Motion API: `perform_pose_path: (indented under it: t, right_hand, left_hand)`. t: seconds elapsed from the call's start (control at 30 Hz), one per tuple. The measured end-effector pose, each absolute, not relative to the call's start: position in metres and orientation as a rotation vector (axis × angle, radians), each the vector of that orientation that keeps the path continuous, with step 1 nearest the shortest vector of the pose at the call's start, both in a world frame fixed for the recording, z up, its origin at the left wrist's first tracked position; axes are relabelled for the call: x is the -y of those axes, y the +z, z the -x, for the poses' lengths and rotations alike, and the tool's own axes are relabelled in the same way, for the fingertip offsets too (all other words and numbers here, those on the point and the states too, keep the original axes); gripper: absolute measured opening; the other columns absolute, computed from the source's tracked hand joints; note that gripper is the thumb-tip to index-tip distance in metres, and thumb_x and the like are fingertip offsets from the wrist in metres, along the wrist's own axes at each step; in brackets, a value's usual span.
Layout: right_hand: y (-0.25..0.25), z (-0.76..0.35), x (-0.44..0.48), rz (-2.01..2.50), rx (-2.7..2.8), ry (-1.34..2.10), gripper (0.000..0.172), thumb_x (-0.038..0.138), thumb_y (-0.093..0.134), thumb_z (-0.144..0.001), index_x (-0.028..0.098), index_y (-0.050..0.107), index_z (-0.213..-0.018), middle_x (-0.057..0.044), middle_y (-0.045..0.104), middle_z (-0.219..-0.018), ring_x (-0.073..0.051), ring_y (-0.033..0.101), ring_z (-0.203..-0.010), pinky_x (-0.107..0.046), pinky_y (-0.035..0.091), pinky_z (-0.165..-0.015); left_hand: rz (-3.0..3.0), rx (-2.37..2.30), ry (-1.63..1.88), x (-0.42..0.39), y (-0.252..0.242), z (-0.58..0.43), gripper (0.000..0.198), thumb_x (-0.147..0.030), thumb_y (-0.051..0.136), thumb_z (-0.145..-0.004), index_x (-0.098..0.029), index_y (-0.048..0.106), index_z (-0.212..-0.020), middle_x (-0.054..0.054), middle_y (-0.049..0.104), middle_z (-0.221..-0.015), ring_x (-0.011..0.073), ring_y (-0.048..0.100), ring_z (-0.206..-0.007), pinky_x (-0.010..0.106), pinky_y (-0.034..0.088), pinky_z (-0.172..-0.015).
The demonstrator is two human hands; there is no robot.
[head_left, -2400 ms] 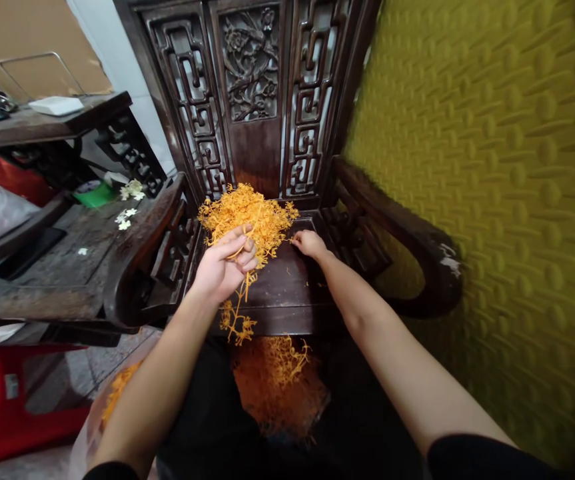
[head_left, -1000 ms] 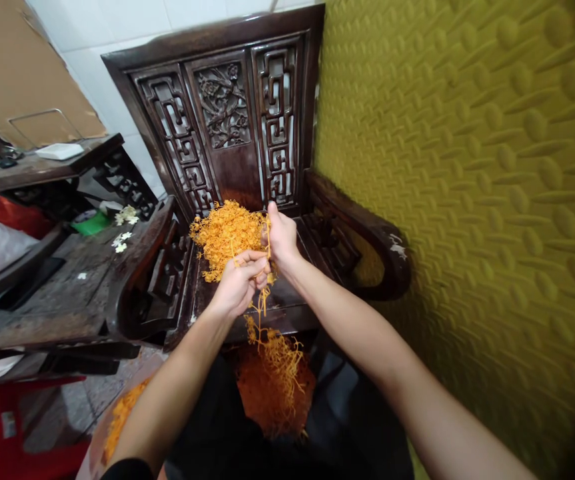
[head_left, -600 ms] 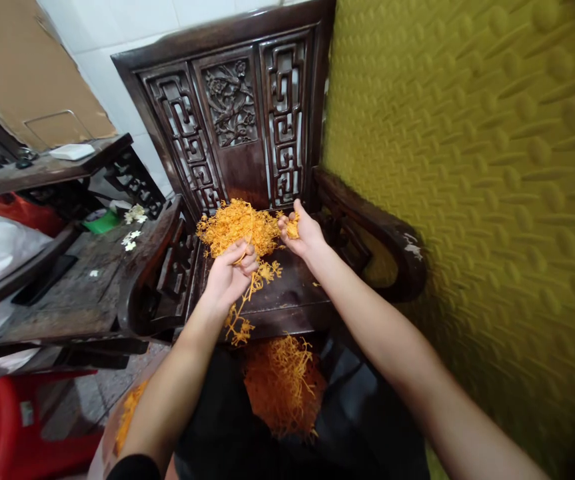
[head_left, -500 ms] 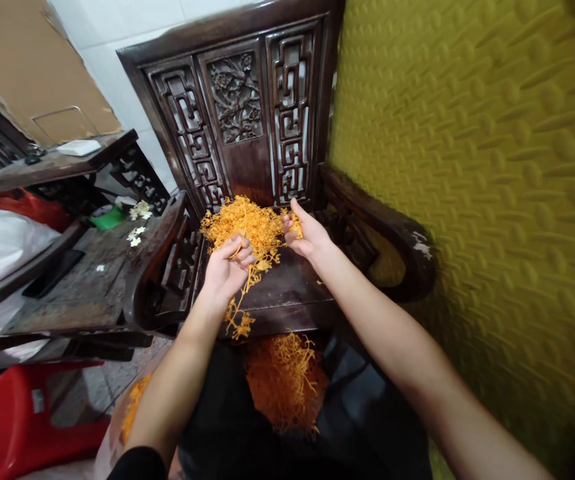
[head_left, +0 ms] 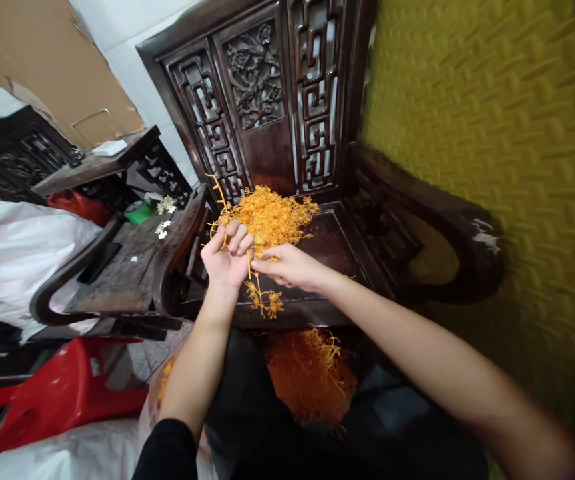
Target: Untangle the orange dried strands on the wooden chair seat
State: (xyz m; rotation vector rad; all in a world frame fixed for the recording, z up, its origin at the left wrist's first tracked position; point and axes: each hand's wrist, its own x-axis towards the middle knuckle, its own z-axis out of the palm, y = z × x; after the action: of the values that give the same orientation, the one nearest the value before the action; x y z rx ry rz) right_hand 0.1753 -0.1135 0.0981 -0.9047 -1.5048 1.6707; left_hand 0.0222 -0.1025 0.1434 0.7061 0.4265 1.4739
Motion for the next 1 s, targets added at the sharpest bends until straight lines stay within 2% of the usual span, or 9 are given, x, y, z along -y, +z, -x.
perform_pose_path:
  t: [0.17, 0.27, 0.4, 0.53, 0.63, 0.7, 0.77, 0.87, 1.0]
  right_hand:
    - [0.101, -0.190, 0.100, 1.009, 1.633, 1.056, 0.042, 0.055, 0.065, -0.088, 0.014, 0.071, -0.078, 0.004, 0.049, -0.054, -0.009, 0.037, -0.050, -0.025, 0.026, -0.051]
    - [0.106, -0.215, 0.089, 1.105, 1.723, 0.740, 0.041, 0.050, 0.063, -0.091, 0.014, 0.070, -0.072, 0.001, 0.056, -0.061, -0.012, 0.042, -0.058, -0.027, 0.029, -0.059]
    - [0.109, -0.237, 0.087, 1.132, 1.857, 0.533, 0.036, 0.041, 0.061, -0.094, 0.015, 0.070, -0.071, -0.001, 0.061, -0.064, -0.013, 0.045, -0.059, -0.028, 0.029, -0.062]
    - [0.109, -0.242, 0.091, 1.146, 1.952, 0.461, 0.034, 0.037, 0.061, -0.093, 0.016, 0.067, -0.067, -0.001, 0.061, -0.063, -0.013, 0.044, -0.059, -0.029, 0.028, -0.063]
    - [0.110, -0.241, 0.094, 1.155, 1.965, 0.456, 0.033, 0.037, 0.061, -0.094, 0.016, 0.066, -0.070, -0.001, 0.061, -0.064, -0.013, 0.044, -0.059, -0.029, 0.028, -0.063]
    - [0.112, -0.239, 0.095, 1.165, 1.974, 0.445, 0.035, 0.038, 0.060, -0.095, 0.016, 0.064, -0.068, 0.000, 0.057, -0.060, -0.012, 0.042, -0.057, -0.029, 0.026, -0.062]
    - [0.114, -0.237, 0.097, 1.170, 1.992, 0.433, 0.037, 0.038, 0.059, -0.096, 0.016, 0.061, -0.066, 0.001, 0.054, -0.057, -0.011, 0.040, -0.056, -0.028, 0.025, -0.061]
    - [0.115, -0.235, 0.099, 1.164, 2.079, 0.441, 0.037, 0.036, 0.059, -0.096, 0.016, 0.060, -0.065, 0.001, 0.054, -0.057, -0.011, 0.040, -0.055, -0.028, 0.024, -0.060]
    - [0.111, -0.231, 0.101, 1.147, 2.236, 0.498, 0.035, 0.037, 0.058, -0.096, 0.015, 0.065, -0.070, -0.003, 0.063, -0.064, -0.012, 0.045, -0.057, -0.028, 0.026, -0.059]
  left_hand:
    - [-0.993, -0.276, 1.390, 0.105, 0.141, -0.012, 0.025, -0.045, 0.070, -0.085, -0.021, 0.064, -0.079, -0.001, 0.047, -0.069, 0.0107, 0.046, -0.059, 0.032, 0.051, -0.077]
    - [-1.280, -0.290, 1.146, 0.098, 0.135, 0.008, 0.046, -0.064, 0.078, -0.069, -0.020, 0.070, -0.076, 0.010, 0.066, -0.088, 0.0254, 0.065, -0.091, 0.047, 0.049, -0.097]
    - [-1.427, -0.394, 0.868, 0.089, 0.120, 0.036, 0.064, -0.071, 0.087, -0.048, -0.018, 0.070, -0.078, 0.019, 0.070, -0.120, 0.0421, 0.058, -0.127, 0.056, 0.040, -0.110]
    - [-1.309, -0.426, 0.791, 0.087, 0.109, 0.055, 0.096, -0.098, 0.068, -0.031, -0.019, 0.065, -0.084, 0.020, 0.076, -0.098, 0.0435, 0.066, -0.117, 0.061, 0.044, -0.104]
    - [-1.252, -0.511, 0.798, 0.085, 0.110, 0.060, 0.099, -0.104, 0.054, -0.041, -0.017, 0.067, -0.086, 0.019, 0.077, -0.087, 0.0406, 0.072, -0.105, 0.059, 0.049, -0.099]
    - [-1.256, -0.631, 0.899, 0.083, 0.115, 0.057, 0.089, -0.098, 0.053, -0.060, -0.016, 0.069, -0.088, 0.017, 0.078, -0.084, 0.0352, 0.075, -0.095, 0.055, 0.053, -0.096]
    - [-1.368, -0.795, 0.911, 0.083, 0.121, 0.050, 0.068, -0.079, 0.067, -0.074, -0.014, 0.073, -0.095, 0.015, 0.079, -0.090, 0.0291, 0.077, -0.088, 0.047, 0.056, -0.091]
    - [-1.636, -0.956, 0.648, 0.089, 0.128, 0.034, 0.053, -0.045, 0.087, -0.072, -0.014, 0.074, -0.113, 0.017, 0.078, -0.111, 0.0269, 0.076, -0.095, 0.041, 0.057, -0.091]
    - [-1.838, -0.987, 0.760, 0.095, 0.128, 0.009, 0.061, -0.036, 0.092, -0.066, -0.018, 0.073, -0.122, 0.014, 0.074, -0.123, 0.0284, 0.070, -0.114, 0.043, 0.052, -0.103]
